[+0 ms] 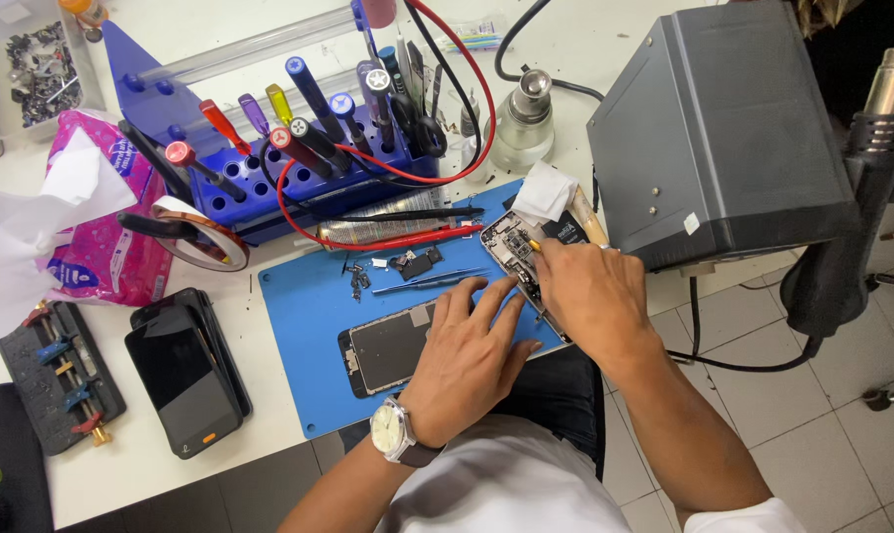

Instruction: The person uses a screwdriver to remove screws from a disassembled mobile phone. They then use tweezers to lift a small component from the phone's interior and a brush to clean it. Finally, they use the tweezers to place the component back into the phone.

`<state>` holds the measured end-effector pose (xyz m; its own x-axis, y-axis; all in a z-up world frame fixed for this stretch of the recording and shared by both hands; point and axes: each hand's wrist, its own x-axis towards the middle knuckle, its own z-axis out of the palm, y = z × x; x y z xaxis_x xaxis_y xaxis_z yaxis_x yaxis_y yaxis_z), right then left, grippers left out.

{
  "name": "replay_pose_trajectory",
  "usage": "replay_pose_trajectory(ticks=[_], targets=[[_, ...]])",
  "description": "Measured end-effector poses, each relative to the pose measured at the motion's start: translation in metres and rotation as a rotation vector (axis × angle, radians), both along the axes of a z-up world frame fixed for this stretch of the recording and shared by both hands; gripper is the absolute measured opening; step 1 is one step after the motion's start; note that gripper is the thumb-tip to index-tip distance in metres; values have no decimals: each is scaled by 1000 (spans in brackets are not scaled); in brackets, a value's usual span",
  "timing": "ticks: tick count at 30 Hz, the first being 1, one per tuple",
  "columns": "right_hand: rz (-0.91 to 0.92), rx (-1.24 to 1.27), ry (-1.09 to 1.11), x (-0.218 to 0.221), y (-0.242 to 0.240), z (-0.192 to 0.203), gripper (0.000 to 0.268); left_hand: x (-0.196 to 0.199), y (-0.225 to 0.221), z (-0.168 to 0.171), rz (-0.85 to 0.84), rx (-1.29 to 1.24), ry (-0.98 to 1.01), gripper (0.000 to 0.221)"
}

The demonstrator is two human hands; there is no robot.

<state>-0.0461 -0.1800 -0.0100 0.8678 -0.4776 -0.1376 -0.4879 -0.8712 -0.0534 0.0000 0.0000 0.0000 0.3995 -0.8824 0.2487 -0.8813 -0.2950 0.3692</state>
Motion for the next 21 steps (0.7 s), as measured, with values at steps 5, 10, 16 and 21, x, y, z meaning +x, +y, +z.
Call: replay_pose_trajectory(ticks=[5, 10, 16, 21], targets=[[20, -28, 54, 6, 0, 2, 28, -2, 1, -4, -8, 4, -4, 43], [11, -61, 82, 11, -1, -2, 26, 1, 16, 0, -8, -10, 19, 39], [-82, 44, 100, 15, 2, 11, 33, 8, 41, 9, 52, -70, 87, 34], [-113, 140, -28, 1, 3, 33, 30, 14, 56, 9, 95, -104, 101, 38]])
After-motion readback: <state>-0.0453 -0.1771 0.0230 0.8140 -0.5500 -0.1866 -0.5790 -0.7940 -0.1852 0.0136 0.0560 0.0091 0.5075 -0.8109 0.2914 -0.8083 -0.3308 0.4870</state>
